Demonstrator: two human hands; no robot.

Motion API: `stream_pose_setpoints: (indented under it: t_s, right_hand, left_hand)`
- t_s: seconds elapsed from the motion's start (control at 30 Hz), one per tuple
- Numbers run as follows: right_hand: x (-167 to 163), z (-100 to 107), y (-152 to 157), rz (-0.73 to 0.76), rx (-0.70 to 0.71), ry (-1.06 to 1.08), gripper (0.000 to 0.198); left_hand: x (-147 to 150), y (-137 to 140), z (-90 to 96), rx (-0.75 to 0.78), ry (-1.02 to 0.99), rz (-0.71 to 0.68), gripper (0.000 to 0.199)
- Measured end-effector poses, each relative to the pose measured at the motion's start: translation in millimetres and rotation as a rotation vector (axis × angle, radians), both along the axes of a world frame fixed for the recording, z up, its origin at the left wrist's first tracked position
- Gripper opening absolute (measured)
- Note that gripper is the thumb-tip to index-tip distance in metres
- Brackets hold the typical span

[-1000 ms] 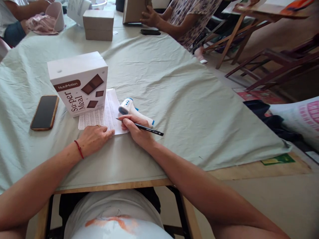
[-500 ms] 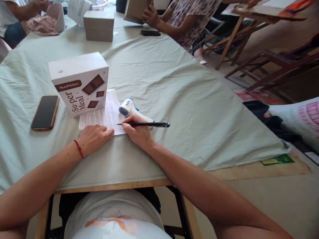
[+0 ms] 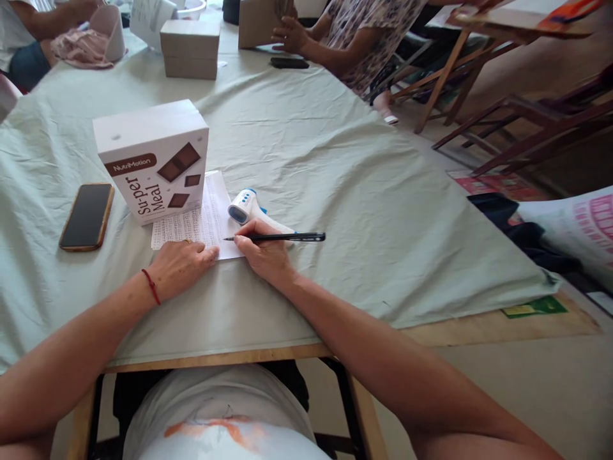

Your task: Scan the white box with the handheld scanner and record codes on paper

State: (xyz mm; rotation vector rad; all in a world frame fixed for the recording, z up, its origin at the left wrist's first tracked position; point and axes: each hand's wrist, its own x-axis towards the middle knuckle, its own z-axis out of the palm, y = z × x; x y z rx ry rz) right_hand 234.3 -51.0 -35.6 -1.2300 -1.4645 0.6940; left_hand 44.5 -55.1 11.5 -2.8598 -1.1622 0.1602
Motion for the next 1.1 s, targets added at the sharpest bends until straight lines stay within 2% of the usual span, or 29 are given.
stream_pose_setpoints:
  t_s: [0.7, 1.0, 1.1]
  right_hand:
    - [0, -3, -3, 0.071, 0.083, -0.173, 0.009]
    - [-2, -5, -4, 0.070, 0.068, -0.157, 0.010]
    - [3, -3, -3, 0.039, 0.105, -0.192, 0.007]
  left_hand:
    - [3, -1, 5.4, -0.012, 0.057, 0.018, 0.024]
    - [-1, 0, -3.0, 0.016, -0.054, -0.007, 0.021]
    - [-5, 1, -5.6, 0.084, -0.160, -0.040, 0.031]
